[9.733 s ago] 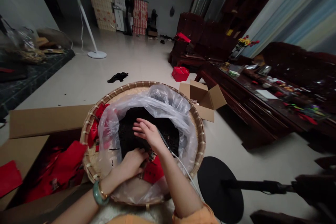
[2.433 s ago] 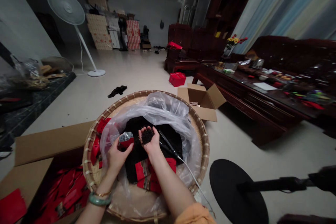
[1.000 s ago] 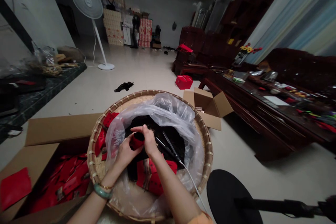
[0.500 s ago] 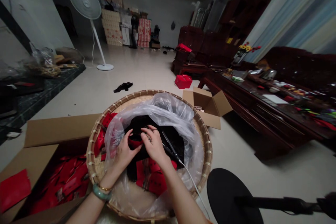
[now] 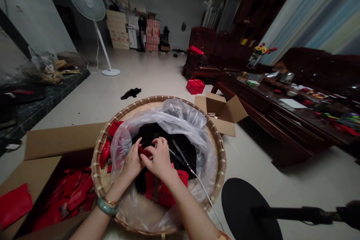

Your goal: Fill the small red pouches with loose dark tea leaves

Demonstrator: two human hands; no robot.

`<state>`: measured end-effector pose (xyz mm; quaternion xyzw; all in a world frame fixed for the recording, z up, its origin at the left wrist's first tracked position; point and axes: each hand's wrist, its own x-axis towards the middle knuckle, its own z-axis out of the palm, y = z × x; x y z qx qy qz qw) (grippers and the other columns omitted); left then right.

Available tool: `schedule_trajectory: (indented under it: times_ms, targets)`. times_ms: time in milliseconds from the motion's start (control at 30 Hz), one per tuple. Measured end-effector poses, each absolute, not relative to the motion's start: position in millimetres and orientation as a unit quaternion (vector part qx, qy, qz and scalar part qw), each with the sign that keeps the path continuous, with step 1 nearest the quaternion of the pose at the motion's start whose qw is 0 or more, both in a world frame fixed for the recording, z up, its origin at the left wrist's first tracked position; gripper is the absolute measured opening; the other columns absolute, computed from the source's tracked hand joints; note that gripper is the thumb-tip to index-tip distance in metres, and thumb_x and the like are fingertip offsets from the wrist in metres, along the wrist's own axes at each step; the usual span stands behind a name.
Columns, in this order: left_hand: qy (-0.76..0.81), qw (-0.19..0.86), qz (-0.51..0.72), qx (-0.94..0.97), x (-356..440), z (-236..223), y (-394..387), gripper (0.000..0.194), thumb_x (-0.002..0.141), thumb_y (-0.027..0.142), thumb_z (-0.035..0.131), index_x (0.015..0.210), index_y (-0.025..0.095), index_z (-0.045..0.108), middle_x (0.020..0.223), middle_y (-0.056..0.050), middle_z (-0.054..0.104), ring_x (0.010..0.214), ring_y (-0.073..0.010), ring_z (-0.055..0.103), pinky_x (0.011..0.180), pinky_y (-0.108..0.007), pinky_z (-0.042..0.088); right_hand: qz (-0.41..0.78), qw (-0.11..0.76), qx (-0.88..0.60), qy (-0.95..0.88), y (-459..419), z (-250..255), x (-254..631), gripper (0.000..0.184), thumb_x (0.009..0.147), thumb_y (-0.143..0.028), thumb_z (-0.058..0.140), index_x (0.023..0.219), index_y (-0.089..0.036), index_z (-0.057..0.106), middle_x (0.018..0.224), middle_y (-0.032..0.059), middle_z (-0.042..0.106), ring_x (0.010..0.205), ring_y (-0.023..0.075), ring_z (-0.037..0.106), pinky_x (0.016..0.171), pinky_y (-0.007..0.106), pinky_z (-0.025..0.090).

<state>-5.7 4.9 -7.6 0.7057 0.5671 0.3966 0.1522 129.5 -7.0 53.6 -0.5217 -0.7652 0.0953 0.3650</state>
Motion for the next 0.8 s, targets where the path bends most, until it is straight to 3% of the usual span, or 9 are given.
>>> schedule_trajectory:
  times_ms: [133, 267, 400, 567, 800]
  targets:
    - [0.542, 0.200, 0.391, 0.716, -6, -6, 7, 0.063, 0.070, 0.011, 0.050, 0.132, 0.015, 0.038, 0.116, -0.014, 0.055, 0.105, -0.0240, 0.056, 0.089, -0.040, 0.047, 0.055, 0.299, -0.501, -0.810, -10, 51, 128, 0.013, 0.084, -0.027, 0.055, 0.082, -0.023, 0.068, 0.090, 0.0070, 0.059, 0.101, 0.0246, 0.043, 0.092, 0.044, 0.034]
    - [0.523, 0.259, 0.363, 0.726, -13, -5, 12, 0.055, 0.063, 0.005, 0.048, 0.116, 0.018, 0.055, 0.113, -0.010, 0.062, 0.104, -0.0221, 0.058, 0.092, -0.039, 0.046, 0.093, 0.261, -0.498, -0.822, -9, 49, 129, 0.016, 0.081, -0.028, 0.059, 0.096, -0.024, 0.064, 0.090, 0.0057, 0.065, 0.104, 0.0254, 0.047, 0.100, 0.048, 0.024]
    - [0.527, 0.289, 0.347, 0.720, -18, -4, 14, 0.049, 0.061, 0.005, 0.050, 0.107, 0.019, 0.061, 0.109, -0.008, 0.066, 0.099, -0.0210, 0.062, 0.089, -0.035, 0.047, 0.138, 0.232, -0.488, -0.830, -6, 50, 132, 0.010, 0.082, -0.027, 0.058, 0.086, -0.023, 0.065, 0.088, 0.0047, 0.065, 0.100, 0.0227, 0.050, 0.100, 0.046, 0.026]
    - [0.543, 0.319, 0.334, 0.701, -16, 1, 15, 0.036, 0.065, 0.014, 0.054, 0.100, 0.016, 0.063, 0.096, -0.007, 0.070, 0.084, -0.0198, 0.065, 0.076, -0.030, 0.050, 0.110, 0.267, -0.487, -0.824, -4, 57, 138, 0.012, 0.083, -0.027, 0.058, 0.089, -0.025, 0.068, 0.087, 0.0042, 0.066, 0.098, 0.0218, 0.050, 0.101, 0.046, 0.024]
    - [0.537, 0.360, 0.361, 0.673, -12, 3, 16, 0.040, 0.061, 0.011, 0.055, 0.099, 0.018, 0.063, 0.094, -0.003, 0.071, 0.082, -0.0184, 0.065, 0.076, -0.029, 0.051, 0.136, 0.232, -0.471, -0.840, 1, 56, 140, 0.013, 0.084, -0.022, 0.057, 0.080, -0.023, 0.069, 0.083, 0.0034, 0.066, 0.094, 0.0205, 0.052, 0.099, 0.046, 0.028]
